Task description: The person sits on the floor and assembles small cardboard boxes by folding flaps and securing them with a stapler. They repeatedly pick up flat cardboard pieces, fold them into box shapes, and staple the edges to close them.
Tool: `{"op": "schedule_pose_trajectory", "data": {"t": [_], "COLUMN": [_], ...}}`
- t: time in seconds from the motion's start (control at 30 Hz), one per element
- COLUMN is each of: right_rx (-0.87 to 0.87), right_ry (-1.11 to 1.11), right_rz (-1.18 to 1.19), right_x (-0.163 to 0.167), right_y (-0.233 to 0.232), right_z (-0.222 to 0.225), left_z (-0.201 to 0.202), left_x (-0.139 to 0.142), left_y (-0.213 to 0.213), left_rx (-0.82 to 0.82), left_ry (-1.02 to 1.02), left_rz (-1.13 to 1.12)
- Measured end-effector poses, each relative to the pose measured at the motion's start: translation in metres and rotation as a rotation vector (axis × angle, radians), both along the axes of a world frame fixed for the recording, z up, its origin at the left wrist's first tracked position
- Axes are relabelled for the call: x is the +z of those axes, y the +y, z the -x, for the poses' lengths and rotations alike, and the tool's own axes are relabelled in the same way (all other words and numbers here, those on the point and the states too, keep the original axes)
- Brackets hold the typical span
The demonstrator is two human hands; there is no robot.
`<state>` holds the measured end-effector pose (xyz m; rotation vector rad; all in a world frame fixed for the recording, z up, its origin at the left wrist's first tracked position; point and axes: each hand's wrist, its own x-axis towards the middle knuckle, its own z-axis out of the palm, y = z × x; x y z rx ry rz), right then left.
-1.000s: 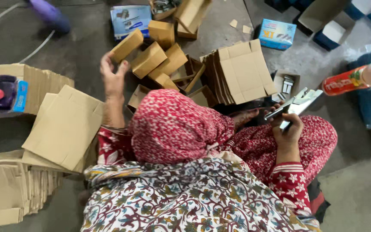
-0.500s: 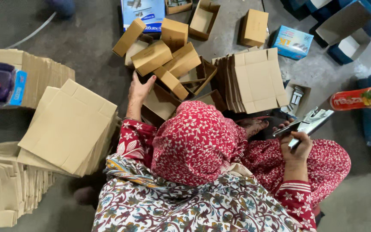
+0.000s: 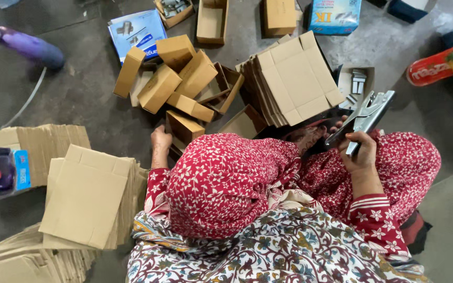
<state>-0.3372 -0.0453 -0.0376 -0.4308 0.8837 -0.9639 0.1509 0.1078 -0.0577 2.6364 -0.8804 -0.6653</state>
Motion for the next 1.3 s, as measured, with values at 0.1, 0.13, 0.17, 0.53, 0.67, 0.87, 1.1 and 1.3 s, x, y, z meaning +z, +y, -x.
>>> {"op": "schedule_pose_trajectory", "data": {"t": [0.1,0.13,0.17,0.53,0.67,0.87,1.1,1.3], "right_rx": [-0.008,-0.005,-0.002,-0.029,-0.048,-0.067,-0.059,-0.056], "right_ry": [-0.025,-0.040,-0.039,0.036,0.068,0.071,-0.012,-0.009], "right_rz": [-0.006,-0.006,-0.004,-0.023,-0.045,-0.045,-0.019,-0.027], "right_x": [-0.001,-0.001,-0.001,-0.006,-0.008,-0.013,-0.016,-0.014], "right_y": [-0.001,-0.001,-0.002,-0.008,-0.009,-0.007,-0.005,-0.006], "right_z": [0.001,0.001,0.001,0.001,0.002,0.006,0.010,0.010], "left_z": [-0.004,-0.006,-0.009,-0.022,-0.008,0.027,0.055,0.121], "left_x": [0.016,0.024,0.032,0.076,0.087,0.094,0.078,0.010], "left_y": [-0.028,-0.037,-0.047,-0.167,-0.229,-0.284,-0.212,-0.097], "left_rx": [0.038,0.058,0.048,-0.284,-0.267,-0.019,-0.461,-0.620], "left_ry": [-0.067,-0.081,-0.085,-0.333,-0.172,0.620,0.127,-0.052], "left_rz": [-0.011,-0.016,-0.030,0.284,0.389,0.682,0.858,0.426]}}
